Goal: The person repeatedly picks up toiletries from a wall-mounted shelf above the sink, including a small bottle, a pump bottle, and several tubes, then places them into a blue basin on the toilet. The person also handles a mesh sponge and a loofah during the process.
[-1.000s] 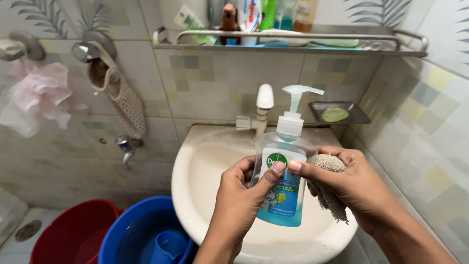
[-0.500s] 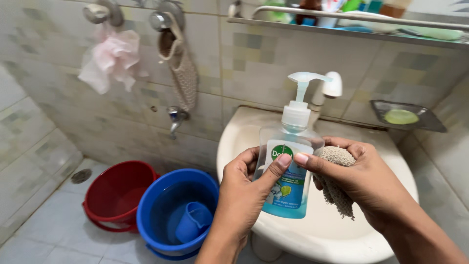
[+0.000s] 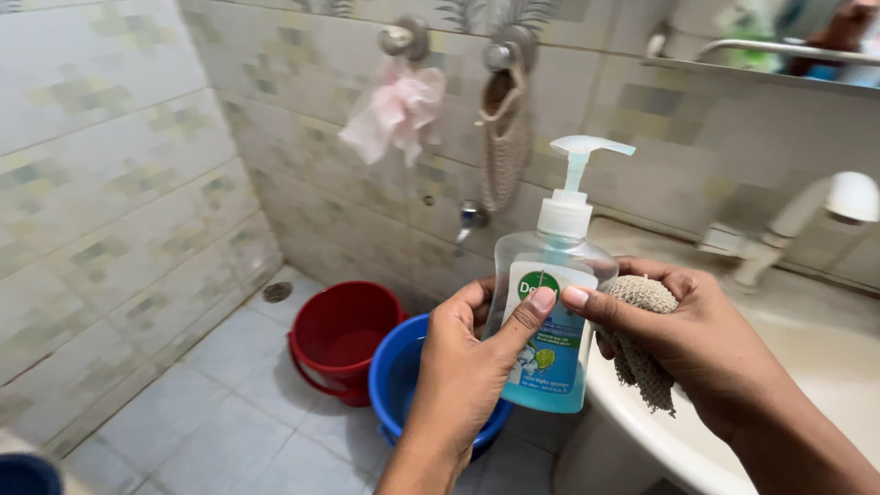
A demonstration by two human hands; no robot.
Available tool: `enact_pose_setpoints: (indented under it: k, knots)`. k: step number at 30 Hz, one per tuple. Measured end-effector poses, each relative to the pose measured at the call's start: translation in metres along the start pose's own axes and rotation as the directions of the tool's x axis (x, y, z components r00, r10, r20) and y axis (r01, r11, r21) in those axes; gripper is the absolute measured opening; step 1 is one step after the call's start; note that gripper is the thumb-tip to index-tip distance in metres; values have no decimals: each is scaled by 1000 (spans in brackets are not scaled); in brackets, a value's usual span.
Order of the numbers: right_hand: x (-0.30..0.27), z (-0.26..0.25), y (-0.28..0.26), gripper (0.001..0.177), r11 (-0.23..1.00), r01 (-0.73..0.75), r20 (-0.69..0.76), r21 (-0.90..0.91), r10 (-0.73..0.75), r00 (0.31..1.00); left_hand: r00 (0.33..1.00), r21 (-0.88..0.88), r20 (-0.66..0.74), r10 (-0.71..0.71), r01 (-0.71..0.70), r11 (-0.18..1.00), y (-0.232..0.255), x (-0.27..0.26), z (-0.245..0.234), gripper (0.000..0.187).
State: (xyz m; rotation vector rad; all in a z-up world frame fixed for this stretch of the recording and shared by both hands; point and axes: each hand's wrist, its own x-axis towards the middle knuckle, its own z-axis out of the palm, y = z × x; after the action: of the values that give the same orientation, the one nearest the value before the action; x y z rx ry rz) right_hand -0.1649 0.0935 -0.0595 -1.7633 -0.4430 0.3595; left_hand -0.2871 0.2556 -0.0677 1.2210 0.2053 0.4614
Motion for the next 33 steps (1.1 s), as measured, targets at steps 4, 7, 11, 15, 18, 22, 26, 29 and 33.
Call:
enact_pose_setpoints:
  k: [4,7,11,15,18,22,26,29,33]
  knots:
    - [-5,51,-10,46,996,35,115,80,-44,992,998,11,-66,-7,8,1000,22,-20,-47,48]
    - [-7,89,-18,47,995,29,166,91,-44,985,993,15,-116,11,-9,1000,37,-34,-78,48]
    - [-12,139,-31,50,997,28,208,79,-44,977,979,49,-204,-2,12,999,56,-53,-120,47]
    - [-17,186,-46,50,998,30,253,46,-41,967,965,57,-260,48,-34,998,73,-72,-159,45]
    - [-20,221,-54,50,996,77,309,42,-86,947,945,60,-322,54,-37,998,86,-87,-185,44]
    - [-28,265,-64,50,993,82,396,86,-109,912,911,61,-409,48,-25,998,101,-108,-217,43]
    - [-38,307,-76,50,993,84,452,83,-113,885,881,67,-466,75,-49,997,114,-131,-245,45]
    - [-45,338,-89,48,991,79,523,110,-125,843,849,79,-517,110,-81,994,123,-146,-265,45]
    - [-55,372,-102,44,998,-12,569,65,-27,822,791,70,-604,99,-71,995,134,-162,-288,46]
